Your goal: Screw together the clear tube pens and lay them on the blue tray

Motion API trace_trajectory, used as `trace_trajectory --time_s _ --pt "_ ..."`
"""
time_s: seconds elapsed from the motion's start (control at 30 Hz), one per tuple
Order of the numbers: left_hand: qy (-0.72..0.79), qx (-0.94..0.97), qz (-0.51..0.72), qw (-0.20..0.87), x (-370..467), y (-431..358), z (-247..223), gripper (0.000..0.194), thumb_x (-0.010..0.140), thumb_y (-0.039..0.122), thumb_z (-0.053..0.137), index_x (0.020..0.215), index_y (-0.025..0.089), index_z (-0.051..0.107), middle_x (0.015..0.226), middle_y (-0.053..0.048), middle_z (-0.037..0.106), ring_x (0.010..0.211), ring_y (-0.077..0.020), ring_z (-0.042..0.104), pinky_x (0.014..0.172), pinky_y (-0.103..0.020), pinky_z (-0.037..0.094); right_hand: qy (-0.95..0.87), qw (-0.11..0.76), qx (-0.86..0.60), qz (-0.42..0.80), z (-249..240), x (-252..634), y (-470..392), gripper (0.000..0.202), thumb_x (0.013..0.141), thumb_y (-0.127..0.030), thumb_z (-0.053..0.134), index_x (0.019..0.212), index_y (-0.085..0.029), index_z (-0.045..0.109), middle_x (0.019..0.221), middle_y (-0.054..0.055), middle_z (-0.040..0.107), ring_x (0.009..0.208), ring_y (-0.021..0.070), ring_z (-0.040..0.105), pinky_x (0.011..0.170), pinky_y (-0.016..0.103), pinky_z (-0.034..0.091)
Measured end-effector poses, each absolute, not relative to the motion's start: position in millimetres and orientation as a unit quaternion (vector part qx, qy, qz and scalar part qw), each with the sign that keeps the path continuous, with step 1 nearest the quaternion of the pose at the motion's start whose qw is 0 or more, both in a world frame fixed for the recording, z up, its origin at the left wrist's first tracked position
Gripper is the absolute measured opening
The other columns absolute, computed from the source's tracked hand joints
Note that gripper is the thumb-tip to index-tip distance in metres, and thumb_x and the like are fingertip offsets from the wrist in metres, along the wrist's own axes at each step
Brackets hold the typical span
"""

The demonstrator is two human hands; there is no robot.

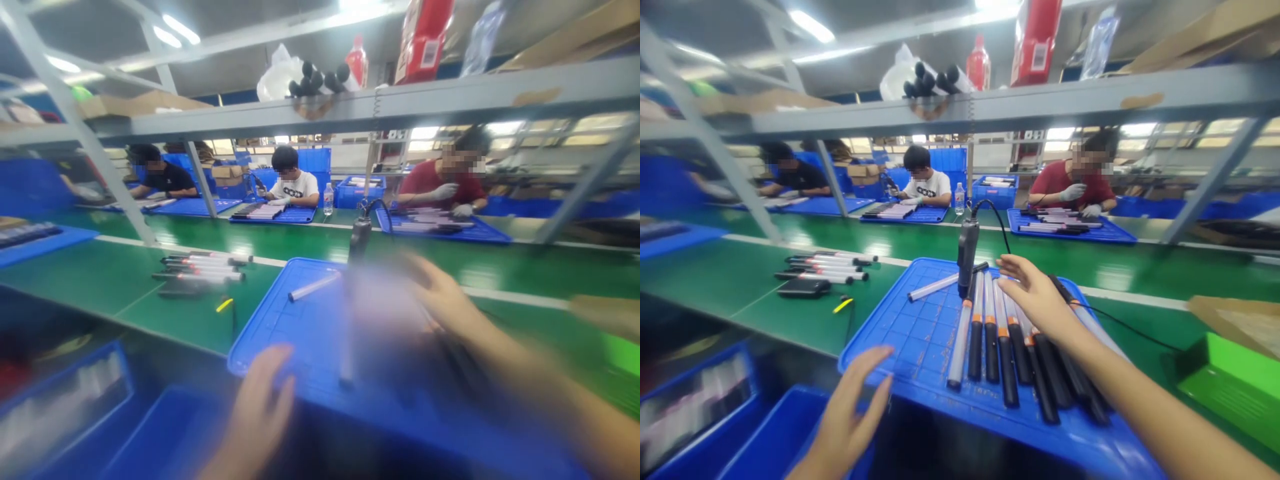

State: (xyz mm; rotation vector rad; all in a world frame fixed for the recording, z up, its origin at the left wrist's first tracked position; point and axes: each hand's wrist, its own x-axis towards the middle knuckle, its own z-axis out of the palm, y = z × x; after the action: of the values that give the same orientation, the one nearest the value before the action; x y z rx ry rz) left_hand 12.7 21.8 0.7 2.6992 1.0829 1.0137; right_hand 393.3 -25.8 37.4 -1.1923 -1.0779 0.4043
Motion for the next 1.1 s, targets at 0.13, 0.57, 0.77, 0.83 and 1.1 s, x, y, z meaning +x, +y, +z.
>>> trace_trajectory --time_s 0.13,0.57,0.77,0.83,1.1 --pt "0.381 0.883 0.273 0.013 72.5 111.6 7.6 0.039 0.103 0.033 0.046 0.138 0.021 0.06 0.14 -0.009 0.066 0.132 -0.0223 0.061 0.119 -0.042 0.05 -0.476 0.65 -0.516 0.291 26.6 389.5 43.9 0.055 0.075 -0.044 0.082 0.123 -0.023 0.065 0.136 0.01 0.068 0.128 0.0275 0.066 0.11 0.044 0.056" --pt "0.39 0.919 -0.026 -0.046 206.6 201.6 -17.7 0.035 0.104 0.022 0.041 0.129 0.013 0.062 0.128 -0.017 0.065 0.12 -0.0285 0.057 0.104 -0.042 0.044 -0.433 0.702 -0.472 0.313 37.3 384.1 36.3 0.052 0.07 -0.053 0.085 0.106 -0.022 0.064 0.102 0.007 0.074 0.087 0.0198 0.071 0.083 0.036 0.061" --pt "0.411 0.909 -0.038 -0.06 204.4 202.9 -6.3 0.042 0.104 0.014 0.033 0.134 0.012 0.062 0.135 -0.018 0.061 0.122 -0.029 0.055 0.098 -0.041 0.047 -0.386 0.759 -0.427 0.304 58.0 386.2 -24.3 0.055 0.069 -0.051 0.089 0.106 -0.026 0.058 0.077 -0.002 0.067 0.053 0.011 0.058 0.051 0.026 0.052" --pt "0.425 0.902 -0.034 -0.07 192.6 195.4 5.4 0.047 0.103 0.012 0.032 0.143 0.013 0.057 0.139 -0.018 0.059 0.126 -0.0306 0.054 0.099 -0.043 0.047 -0.372 0.765 -0.42 0.315 59.9 380.8 -35.6 0.054 0.069 -0.047 0.09 0.106 -0.025 0.056 0.069 -0.005 0.061 0.05 0.0106 0.056 0.045 0.023 0.047" --pt "0.469 0.882 -0.006 -0.049 78.0 130.3 28.5 0.045 0.105 0.019 0.039 0.144 0.013 0.061 0.138 -0.012 0.065 0.119 -0.0288 0.059 0.108 -0.046 0.05 -0.378 0.771 -0.388 0.334 51.3 372.2 -49.8 0.049 0.076 -0.036 0.087 0.115 -0.028 0.058 0.076 -0.004 0.063 0.057 0.0122 0.064 0.049 0.023 0.053"
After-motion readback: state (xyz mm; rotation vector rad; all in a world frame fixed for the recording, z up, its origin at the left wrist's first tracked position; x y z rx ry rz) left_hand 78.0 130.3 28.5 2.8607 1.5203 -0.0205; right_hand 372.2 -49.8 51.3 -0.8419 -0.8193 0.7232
